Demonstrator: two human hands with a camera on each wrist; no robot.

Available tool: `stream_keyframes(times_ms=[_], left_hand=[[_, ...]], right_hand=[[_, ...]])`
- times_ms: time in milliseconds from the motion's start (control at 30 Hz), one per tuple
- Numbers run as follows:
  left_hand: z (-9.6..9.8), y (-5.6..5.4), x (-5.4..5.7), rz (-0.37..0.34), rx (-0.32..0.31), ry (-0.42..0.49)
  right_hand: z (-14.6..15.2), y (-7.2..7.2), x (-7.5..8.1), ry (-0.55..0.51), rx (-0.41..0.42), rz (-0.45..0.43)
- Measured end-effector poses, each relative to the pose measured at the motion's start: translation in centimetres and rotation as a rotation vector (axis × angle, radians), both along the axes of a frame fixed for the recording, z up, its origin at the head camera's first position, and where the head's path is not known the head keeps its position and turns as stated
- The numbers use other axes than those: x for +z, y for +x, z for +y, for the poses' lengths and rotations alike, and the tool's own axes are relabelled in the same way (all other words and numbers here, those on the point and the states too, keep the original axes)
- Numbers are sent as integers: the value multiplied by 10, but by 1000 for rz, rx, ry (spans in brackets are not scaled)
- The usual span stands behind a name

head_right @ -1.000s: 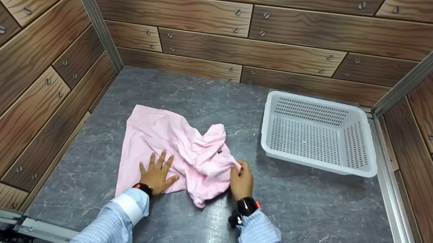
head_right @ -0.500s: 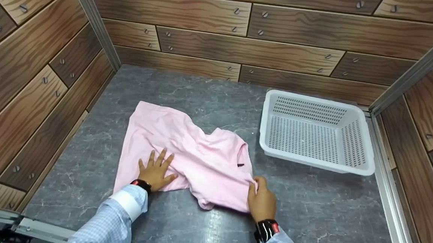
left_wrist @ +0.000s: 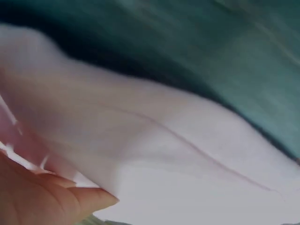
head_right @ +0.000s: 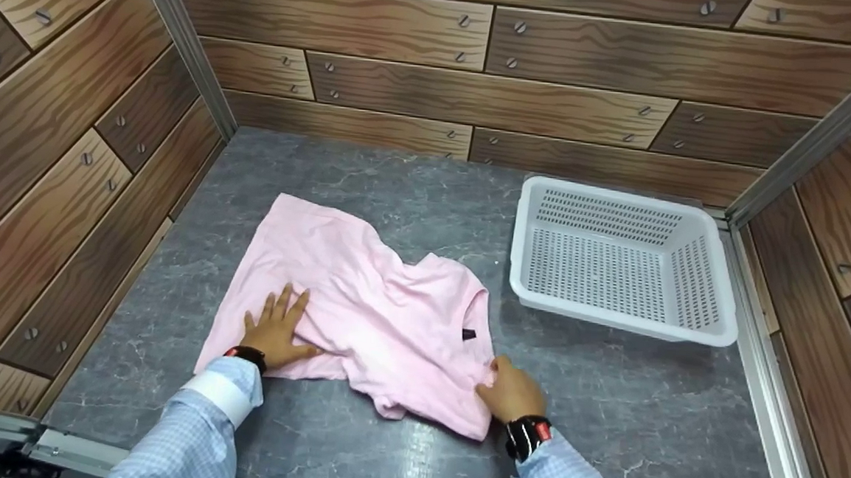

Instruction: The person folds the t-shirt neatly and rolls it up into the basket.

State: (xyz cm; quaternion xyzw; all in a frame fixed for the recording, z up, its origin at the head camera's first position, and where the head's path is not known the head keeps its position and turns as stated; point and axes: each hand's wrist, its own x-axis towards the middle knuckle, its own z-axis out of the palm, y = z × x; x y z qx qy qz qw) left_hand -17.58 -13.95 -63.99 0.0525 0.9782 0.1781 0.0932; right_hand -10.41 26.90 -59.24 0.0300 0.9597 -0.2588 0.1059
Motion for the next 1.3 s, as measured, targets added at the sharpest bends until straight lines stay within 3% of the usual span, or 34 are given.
stream_keyframes(times_ms=[200,333,433,533,667,733,833,1067,1300], left_hand=[[-7,4,5,1,-24,25],[0,13,6,87,-28,-1],[9,22,6,156,1,-37],[19,31,10,159,55,-63],[35,38,17,62,125,-61],[43,39,18,17,143,-70],[53,38,15,-11,149,-114],[66,26,5,3,175,-171],[64,10,-2,25,206,-156]], right_hand=[[-1,-4,8,17,-31,30],[-1,8,4,52,-40,63],[0,25,1,52,-33,22],[-1,41,-3,-15,25,-59],[-7,51,-8,-157,173,-66],[-12,50,-11,-206,221,-23],[-21,44,-16,-206,224,49],[-41,23,-28,-200,49,103],[-39,-6,-29,-364,-120,86]])
